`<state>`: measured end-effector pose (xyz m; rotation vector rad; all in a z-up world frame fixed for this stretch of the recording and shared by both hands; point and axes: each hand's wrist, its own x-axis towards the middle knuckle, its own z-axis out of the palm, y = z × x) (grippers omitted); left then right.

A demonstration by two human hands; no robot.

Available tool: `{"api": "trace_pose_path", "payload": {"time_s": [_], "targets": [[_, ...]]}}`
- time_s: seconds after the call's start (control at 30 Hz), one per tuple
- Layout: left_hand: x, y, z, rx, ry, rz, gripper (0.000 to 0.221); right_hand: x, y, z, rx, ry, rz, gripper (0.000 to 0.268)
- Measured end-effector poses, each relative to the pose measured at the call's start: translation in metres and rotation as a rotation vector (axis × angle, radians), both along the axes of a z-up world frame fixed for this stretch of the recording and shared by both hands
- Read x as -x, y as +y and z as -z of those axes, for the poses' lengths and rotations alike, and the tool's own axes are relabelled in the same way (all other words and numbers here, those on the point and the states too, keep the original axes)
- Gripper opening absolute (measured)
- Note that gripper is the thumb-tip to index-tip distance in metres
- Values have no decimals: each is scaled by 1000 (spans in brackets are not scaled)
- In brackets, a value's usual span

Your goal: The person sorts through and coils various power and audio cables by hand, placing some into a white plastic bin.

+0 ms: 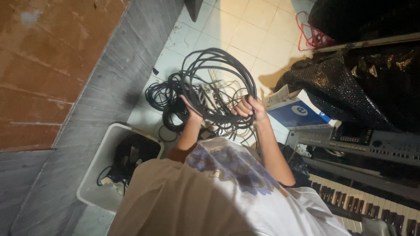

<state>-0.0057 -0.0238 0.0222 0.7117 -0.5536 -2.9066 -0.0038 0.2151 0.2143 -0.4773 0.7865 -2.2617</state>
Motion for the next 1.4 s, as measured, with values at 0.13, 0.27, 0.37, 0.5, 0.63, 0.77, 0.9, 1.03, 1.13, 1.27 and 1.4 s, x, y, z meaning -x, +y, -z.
{"api": "trace_pose_path", "payload": {"time_s": [0.13, 0.27, 0.37, 0.5, 0.63, 0.77, 0.9, 1.03, 1.13, 1.27, 1.4], "targets": [[-6, -16, -32, -219, 103, 58, 88, 2, 10, 14, 43, -120, -66, 47], [-15, -35, -56, -271, 310, 254, 80, 4, 19, 16, 16, -153, -103, 46], [-19, -37, -66, -309, 320, 219, 76, 7, 16, 11, -68, -142, -124, 45], [-26, -43, -77, -313, 436, 224, 62, 10, 5, -2, -128, -192, -147, 42], [-33, -58, -89, -373, 440, 232, 61, 8, -5, -19, -334, -84, -86, 40], [-33, -65, -89, -254, 260, 187, 65, 17, -18, -35, -507, 100, -38, 40], [-34, -57, -59, -160, 3, 63, 71, 16, -36, -46, -462, 211, -107, 39], [-43, -40, -14, -191, -84, 68, 78, 11, -64, -54, -378, 256, -137, 37], [-67, -20, 14, -134, -300, 121, 74, 7, -76, -59, -322, 274, -149, 38], [-81, -2, 26, 53, -394, 307, 70, 3, -82, -61, -277, 255, -143, 35], [-76, -2, 20, 324, -400, 462, 66, -2, -80, -64, -213, 218, -156, 32]]}}
